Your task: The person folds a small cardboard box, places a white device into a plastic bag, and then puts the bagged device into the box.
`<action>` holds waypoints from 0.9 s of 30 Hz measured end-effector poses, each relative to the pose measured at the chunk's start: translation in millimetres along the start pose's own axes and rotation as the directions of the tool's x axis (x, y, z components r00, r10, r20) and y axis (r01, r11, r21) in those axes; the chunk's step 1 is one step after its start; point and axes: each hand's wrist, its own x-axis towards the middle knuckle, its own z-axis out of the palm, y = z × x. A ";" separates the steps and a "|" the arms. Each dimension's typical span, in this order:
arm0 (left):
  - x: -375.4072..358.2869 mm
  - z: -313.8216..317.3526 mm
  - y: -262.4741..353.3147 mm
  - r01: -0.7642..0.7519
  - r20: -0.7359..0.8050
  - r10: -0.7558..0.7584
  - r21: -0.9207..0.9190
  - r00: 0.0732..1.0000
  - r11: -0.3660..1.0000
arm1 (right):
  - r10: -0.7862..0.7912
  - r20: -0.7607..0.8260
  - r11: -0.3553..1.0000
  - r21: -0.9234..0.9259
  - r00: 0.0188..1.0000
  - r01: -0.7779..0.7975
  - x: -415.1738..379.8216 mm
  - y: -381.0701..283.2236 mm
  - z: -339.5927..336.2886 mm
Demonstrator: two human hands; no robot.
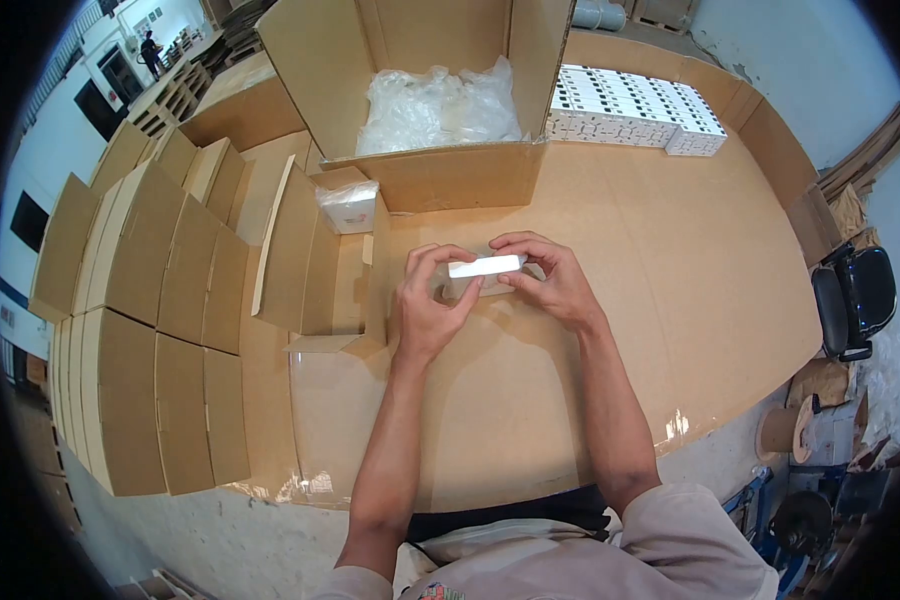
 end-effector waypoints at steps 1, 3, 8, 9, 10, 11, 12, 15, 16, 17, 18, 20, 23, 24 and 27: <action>-0.1 2.2 -8.5 0.058 0.023 -0.057 -0.092 0.998 0.994 | 0.001 0.002 1.000 -0.003 1.000 -0.001 0.2 1.3 -0.2; 0.7 5.6 -19.8 0.162 0.075 -0.147 -0.273 0.986 0.948 | -0.001 -0.001 1.000 -0.011 1.000 0.001 0.3 1.9 -0.1; 1.9 7.0 -29.1 0.373 0.209 -0.310 -0.578 0.927 0.726 | -0.057 -0.033 0.996 -0.077 0.998 0.055 -0.2 2.8 2.4; 2.4 6.0 -30.7 0.393 0.226 -0.322 -0.583 0.919 0.711 | -0.062 -0.038 0.994 -0.087 0.997 0.059 -0.3 2.9 2.9; 2.7 4.8 -32.6 0.412 0.244 -0.334 -0.588 0.911 0.695 | -0.067 -0.044 0.993 -0.097 0.997 0.063 -0.7 2.9 3.1; 3.0 4.0 -34.2 0.432 0.262 -0.345 -0.593 0.901 0.679 | -0.072 -0.049 0.992 -0.108 0.996 0.066 -1.1 3.0 3.9; 3.0 3.8 -35.5 0.438 0.263 -0.351 -0.591 0.899 0.678 | -0.100 -0.081 0.988 -0.130 0.992 0.089 -1.8 -1.3 6.3; 2.7 4.5 -37.3 0.446 0.269 -0.358 -0.594 0.894 0.669 | -0.186 -0.112 0.963 -0.217 0.976 0.159 -3.5 -16.0 11.3; 3.0 4.5 -37.3 0.444 0.271 -0.353 -0.600 0.895 0.665 | -0.215 -0.084 0.949 -0.254 0.973 0.188 -3.8 -16.6 9.3; 3.2 4.6 -37.3 0.442 0.275 -0.348 -0.606 0.896 0.661 | -0.242 -0.055 0.932 -0.289 0.969 0.216 -4.2 -16.7 7.8; 3.1 4.9 -37.3 0.439 0.272 -0.346 -0.607 0.898 0.662 | -0.247 -0.041 0.927 -0.301 0.968 0.223 -4.1 -15.5 7.1; 3.3 5.5 -37.1 0.432 0.266 -0.342 -0.609 0.901 0.665 | -0.257 -0.013 0.915 -0.324 0.966 0.239 -2.8 -11.2 6.1; 3.8 5.4 -32.3 0.436 0.259 -0.353 -0.614 0.899 0.658 | -0.219 -0.041 0.927 -0.320 0.975 0.195 -2.3 -6.6 6.0; 3.7 6.1 -33.1 0.436 0.258 -0.356 -0.620 0.898 0.652 | -0.223 -0.044 0.926 -0.322 0.974 0.198 -2.5 -6.9 6.1; 2.2 8.3 -38.1 0.422 0.244 -0.350 -0.632 0.904 0.650 | -0.230 -0.048 0.923 -0.326 0.972 0.203 -3.0 -8.0 7.0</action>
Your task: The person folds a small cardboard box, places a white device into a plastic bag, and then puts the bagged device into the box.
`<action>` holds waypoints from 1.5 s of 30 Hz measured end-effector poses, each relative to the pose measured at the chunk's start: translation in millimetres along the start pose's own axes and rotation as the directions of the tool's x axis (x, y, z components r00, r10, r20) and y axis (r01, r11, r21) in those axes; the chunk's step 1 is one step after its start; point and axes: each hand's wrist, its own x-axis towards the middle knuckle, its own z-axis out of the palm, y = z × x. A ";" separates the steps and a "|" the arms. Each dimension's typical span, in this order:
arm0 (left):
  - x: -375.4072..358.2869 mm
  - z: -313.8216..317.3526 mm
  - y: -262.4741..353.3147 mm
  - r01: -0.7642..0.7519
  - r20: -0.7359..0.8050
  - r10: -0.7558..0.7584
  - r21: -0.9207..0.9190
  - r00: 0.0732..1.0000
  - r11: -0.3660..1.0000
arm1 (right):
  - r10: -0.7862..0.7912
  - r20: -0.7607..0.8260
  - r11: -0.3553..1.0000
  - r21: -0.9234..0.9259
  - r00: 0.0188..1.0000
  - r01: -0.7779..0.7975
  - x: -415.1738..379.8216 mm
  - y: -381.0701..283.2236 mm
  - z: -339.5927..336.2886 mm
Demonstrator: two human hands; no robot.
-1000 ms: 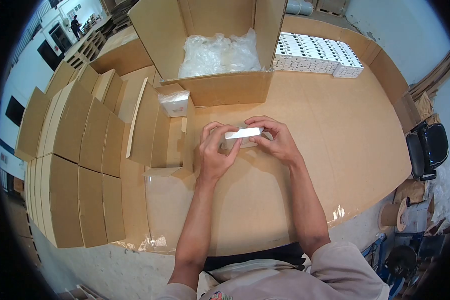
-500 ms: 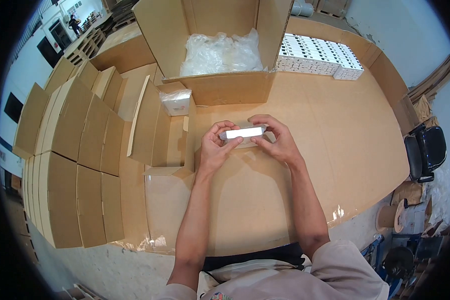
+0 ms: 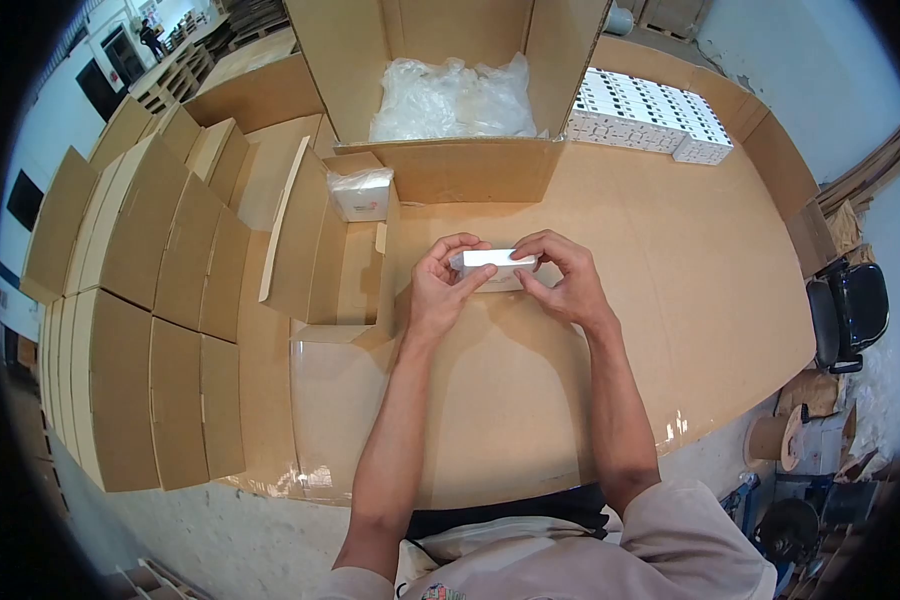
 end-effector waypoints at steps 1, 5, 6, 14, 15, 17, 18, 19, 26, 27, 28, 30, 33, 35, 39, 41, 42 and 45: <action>0.0 -0.1 -1.4 -0.017 0.001 0.017 0.004 1.000 1.000 | 0.001 0.004 1.000 -0.002 1.000 -0.001 0.1 -0.3 -0.3; -0.3 1.8 -1.2 -0.055 -0.011 0.055 -0.014 0.998 0.998 | -0.020 0.027 0.998 -0.051 0.999 0.021 0.2 -4.8 -1.7; 0.5 2.0 -2.6 -0.077 -0.011 0.077 -0.013 0.997 0.997 | -0.038 0.032 0.996 -0.076 0.999 0.041 0.5 -5.4 -2.2; -13.5 2.6 -1.0 -0.183 -0.044 0.217 0.389 0.975 0.903 | 0.003 0.077 0.973 -0.229 0.997 0.014 -1.2 -8.1 -5.8; -20.9 5.4 3.6 -0.185 -0.065 0.242 0.465 0.968 0.866 | 0.005 0.072 0.973 -0.230 0.997 0.012 -2.9 -7.5 -5.1; -34.8 11.8 14.5 -0.184 -0.099 0.304 0.609 0.947 0.772 | -0.003 0.062 0.973 -0.232 0.998 0.017 -2.3 -6.4 -4.9; -43.4 12.5 15.9 -0.155 -0.107 0.299 0.668 0.948 0.728 | -0.010 0.044 0.978 -0.208 0.999 0.019 -1.4 -5.8 -4.3; -55.1 12.2 15.9 -0.119 -0.118 0.292 0.723 0.949 0.680 | -0.014 0.029 0.983 -0.181 0.999 0.019 -1.6 -5.1 -3.5; -180.8 -7.2 49.9 -0.113 0.097 0.085 0.969 0.992 0.219 | 0.024 -0.118 1.000 -0.018 0.993 -0.026 -1.2 7.9 8.9; -198.3 -9.8 53.1 -0.089 0.077 0.072 0.979 0.994 0.182 | 0.023 -0.151 0.999 0.034 0.988 -0.018 -1.1 8.9 11.9; -213.2 -12.9 57.2 -0.051 0.039 0.067 0.983 0.997 0.175 | 0.023 -0.185 0.996 0.086 0.982 -0.007 0.0 9.4 15.3; -235.8 -20.3 62.2 0.027 -0.037 0.059 0.987 0.998 0.160 | 0.026 -0.246 0.985 0.172 0.969 0.017 5.4 12.9 23.6; -245.3 -32.2 51.5 0.008 -0.026 0.106 0.986 0.994 0.168 | 0.031 -0.316 0.960 0.273 0.948 0.060 18.3 13.8 38.8; -242.1 -33.5 49.0 0.031 -0.055 0.120 0.981 0.991 0.192 | 0.028 -0.348 0.936 0.338 0.937 0.097 36.1 5.3 50.2; -238.7 -35.1 49.7 0.036 -0.068 0.132 0.971 0.989 0.235 | -0.040 -0.373 0.913 0.364 0.927 0.186 74.2 -20.8 75.7; -238.9 -36.4 51.4 0.031 -0.061 0.124 0.972 0.990 0.231 | -0.060 -0.356 0.896 0.392 0.932 0.208 90.1 -23.5 89.9; -238.8 -36.9 51.9 0.029 -0.058 0.120 0.973 0.991 0.229 | -0.065 -0.343 0.891 0.402 0.937 0.209 96.9 -24.4 96.7; -238.8 -37.5 52.5 0.039 -0.076 0.128 0.963 0.989 0.265 | -0.050 -0.281 0.876 0.449 0.958 0.178 110.8 -22.9 112.8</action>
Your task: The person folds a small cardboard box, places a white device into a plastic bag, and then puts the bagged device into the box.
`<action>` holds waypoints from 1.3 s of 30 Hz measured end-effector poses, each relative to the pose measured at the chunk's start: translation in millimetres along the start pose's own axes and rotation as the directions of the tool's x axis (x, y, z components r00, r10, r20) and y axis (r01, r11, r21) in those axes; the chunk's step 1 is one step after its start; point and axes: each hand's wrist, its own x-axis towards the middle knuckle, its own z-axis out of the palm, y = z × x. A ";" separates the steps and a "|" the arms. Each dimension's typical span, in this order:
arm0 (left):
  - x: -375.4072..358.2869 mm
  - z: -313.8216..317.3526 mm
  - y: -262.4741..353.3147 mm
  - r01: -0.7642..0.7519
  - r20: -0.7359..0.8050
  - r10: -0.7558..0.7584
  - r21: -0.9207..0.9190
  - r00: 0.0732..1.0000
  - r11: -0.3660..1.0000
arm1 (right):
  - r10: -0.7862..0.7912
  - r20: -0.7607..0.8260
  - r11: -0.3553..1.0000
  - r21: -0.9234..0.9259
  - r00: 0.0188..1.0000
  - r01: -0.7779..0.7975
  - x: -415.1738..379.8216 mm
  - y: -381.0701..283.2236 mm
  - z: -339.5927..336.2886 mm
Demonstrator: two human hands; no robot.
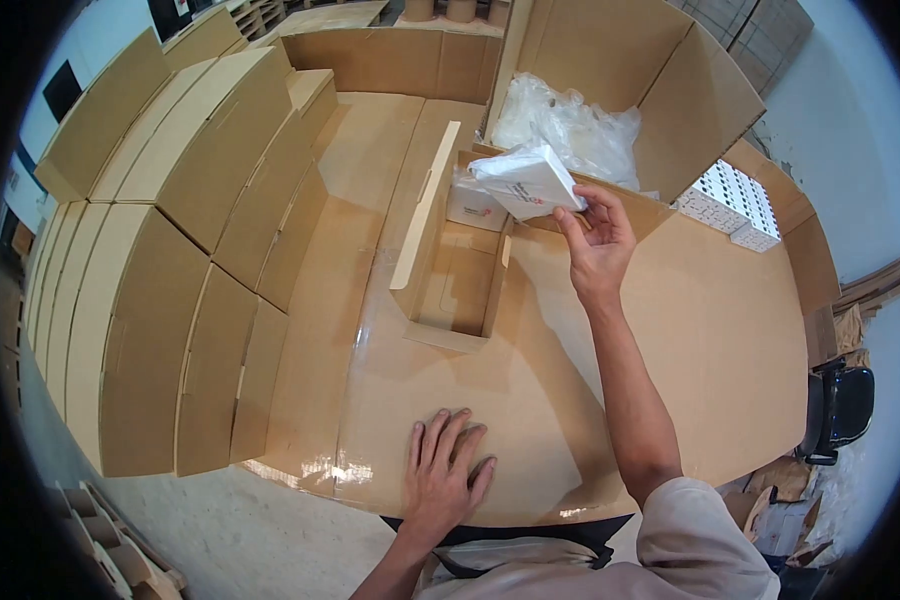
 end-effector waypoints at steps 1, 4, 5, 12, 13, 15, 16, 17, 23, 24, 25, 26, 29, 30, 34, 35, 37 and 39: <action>0.1 -0.2 -0.4 0.002 0.003 -0.002 -0.004 1.000 1.000 | 0.020 0.017 1.000 0.013 1.000 -0.020 1.4 3.8 3.0; 0.7 -0.8 -0.6 0.007 0.011 -0.006 -0.015 1.000 1.000 | 0.014 0.034 1.000 0.011 0.999 -0.014 3.2 15.1 8.0; 1.3 -1.7 -0.1 0.007 0.013 -0.007 -0.018 1.000 1.000 | 0.019 0.043 1.000 0.005 0.999 -0.019 4.1 17.3 8.5; 1.8 -3.4 -2.1 0.024 0.046 -0.023 -0.029 0.999 0.999 | 0.014 0.124 0.993 -0.115 0.992 0.000 12.7 25.1 8.4; 1.6 -2.5 -2.6 0.025 0.044 -0.024 -0.030 0.999 0.999 | 0.004 0.133 0.987 -0.160 0.991 0.018 14.4 23.7 9.2; 0.5 -0.4 -3.7 0.026 0.041 -0.025 -0.031 0.999 0.999 | -0.021 0.182 0.961 -0.269 0.983 0.071 17.3 15.9 11.6; 0.5 -0.7 -3.6 0.028 0.042 -0.027 -0.034 0.999 0.999 | -0.032 0.208 0.943 -0.319 0.978 0.099 18.7 12.2 13.7; 0.6 -1.3 -3.3 0.031 0.043 -0.029 -0.036 0.999 0.999 | -0.045 0.234 0.921 -0.367 0.971 0.131 19.9 10.9 14.7; -0.6 -0.1 -4.0 0.031 0.041 -0.029 -0.041 0.999 0.999 | -0.095 0.360 0.801 -0.526 0.928 0.287 29.4 -0.7 14.2; -0.2 -0.5 -4.0 0.029 0.041 -0.028 -0.041 0.999 0.999 | -0.081 0.375 0.796 -0.533 0.923 0.287 31.0 -2.5 13.1; -0.1 -0.5 -3.9 0.027 0.042 -0.026 -0.041 0.999 0.999 | -0.067 0.390 0.792 -0.538 0.918 0.287 32.4 -3.5 12.0; 0.0 -0.4 -4.0 0.026 0.042 -0.025 -0.040 0.999 0.999 | -0.063 0.378 0.814 -0.516 0.924 0.267 33.9 -3.8 10.7; 0.7 -3.9 -4.1 0.021 0.051 -0.020 -0.018 0.998 1.000 | -0.046 0.380 0.843 -0.482 0.924 0.240 39.2 -4.2 8.5; 1.0 -4.4 -3.4 0.018 0.056 -0.017 -0.012 0.998 1.000 | -0.038 0.404 0.829 -0.498 0.914 0.254 41.8 -7.3 7.6; -0.8 0.3 -4.5 0.032 0.042 -0.030 -0.047 0.999 0.998 | -0.025 0.506 0.756 -0.555 0.862 0.347 43.0 -15.8 12.5; -0.9 0.6 -4.7 0.032 0.043 -0.030 -0.045 0.999 0.999 | -0.030 0.493 0.747 -0.567 0.870 0.347 41.3 -14.1 14.5; -1.0 0.6 -5.0 0.032 0.044 -0.030 -0.041 0.999 0.999 | -0.042 0.467 0.731 -0.588 0.883 0.346 36.9 -8.7 18.1; -0.5 -0.1 -4.8 0.035 0.048 -0.033 -0.041 0.998 0.999 | -0.047 0.441 0.717 -0.610 0.896 0.338 32.5 -4.7 20.3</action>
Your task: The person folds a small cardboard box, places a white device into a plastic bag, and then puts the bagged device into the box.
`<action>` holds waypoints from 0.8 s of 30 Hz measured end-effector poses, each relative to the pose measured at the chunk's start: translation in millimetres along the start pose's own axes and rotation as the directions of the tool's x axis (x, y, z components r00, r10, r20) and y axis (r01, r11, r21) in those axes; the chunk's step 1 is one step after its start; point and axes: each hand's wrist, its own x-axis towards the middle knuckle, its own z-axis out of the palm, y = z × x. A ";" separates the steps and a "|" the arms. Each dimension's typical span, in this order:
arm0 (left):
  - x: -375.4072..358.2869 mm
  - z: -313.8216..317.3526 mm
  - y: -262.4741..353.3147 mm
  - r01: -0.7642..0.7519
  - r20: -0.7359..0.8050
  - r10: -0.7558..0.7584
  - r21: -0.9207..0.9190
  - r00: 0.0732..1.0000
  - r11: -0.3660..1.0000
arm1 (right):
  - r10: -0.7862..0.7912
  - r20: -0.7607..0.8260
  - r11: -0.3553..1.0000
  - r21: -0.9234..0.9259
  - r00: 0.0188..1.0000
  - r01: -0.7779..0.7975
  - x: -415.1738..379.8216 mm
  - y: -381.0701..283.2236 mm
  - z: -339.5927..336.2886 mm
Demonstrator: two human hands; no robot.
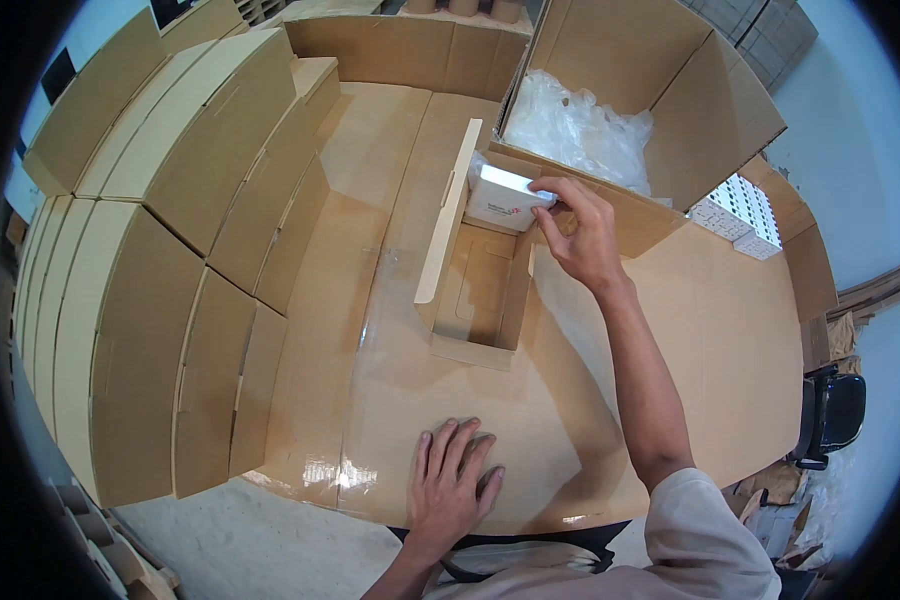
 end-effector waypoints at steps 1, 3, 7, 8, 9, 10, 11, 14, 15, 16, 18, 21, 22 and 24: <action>0.0 0.0 0.3 0.000 -0.003 0.000 0.001 1.000 1.000 | 0.009 -0.012 1.000 -0.011 1.000 -0.009 -1.4 -0.5 1.9; 0.4 0.0 1.0 -0.002 -0.008 0.002 0.003 1.000 1.000 | 0.029 0.006 0.999 -0.023 1.000 -0.029 -3.2 -2.6 4.7; 1.3 -1.1 1.3 -0.006 -0.008 0.006 0.001 1.000 1.000 | -0.024 0.017 0.990 -0.139 1.000 0.026 -3.1 1.7 9.1; 1.4 -1.6 1.3 -0.007 -0.008 0.007 0.002 1.000 1.000 | -0.003 0.028 0.987 -0.158 1.000 0.007 -2.4 1.6 9.8; 1.3 -1.9 1.7 -0.008 -0.007 0.008 0.002 1.000 1.000 | 0.019 0.038 0.984 -0.177 0.999 -0.012 -1.3 -0.3 10.1; 1.4 -2.6 2.5 -0.005 -0.005 0.005 0.007 1.000 1.000 | 0.042 0.047 0.980 -0.197 0.998 -0.032 -0.7 -1.4 10.3; 1.8 -3.6 3.5 -0.004 -0.002 0.004 0.012 1.000 1.000 | 0.034 0.051 0.976 -0.216 0.998 -0.022 -0.4 0.4 11.1; 2.0 -3.1 3.9 0.000 -0.001 0.000 0.015 1.000 1.000 | 0.055 0.074 0.972 -0.230 0.996 -0.037 0.2 5.4 15.9; 1.9 -2.3 3.6 0.001 -0.002 -0.001 0.014 1.000 1.000 | 0.095 0.088 0.975 -0.208 0.992 -0.075 0.3 4.2 18.4; 1.7 -1.7 3.6 0.000 -0.002 0.000 0.011 1.000 1.000 | 0.134 0.102 0.976 -0.185 0.986 -0.113 0.2 3.4 19.3; 1.5 -1.1 3.2 0.001 -0.004 -0.001 0.008 1.000 1.000 | 0.162 0.125 0.972 -0.190 0.979 -0.136 1.4 1.2 16.6; 1.6 0.5 3.1 -0.004 -0.007 0.004 0.020 1.000 1.000 | 0.183 0.162 0.971 -0.186 0.970 -0.152 2.1 -1.8 11.7; 1.5 0.4 3.5 -0.004 -0.001 0.004 0.030 1.000 1.000 | 0.188 0.174 0.971 -0.182 0.967 -0.155 1.9 -2.4 9.7; 2.1 -0.9 5.5 -0.007 0.009 0.007 0.050 1.000 0.999 | 0.143 0.220 0.982 -0.151 0.965 -0.111 -1.1 2.8 5.6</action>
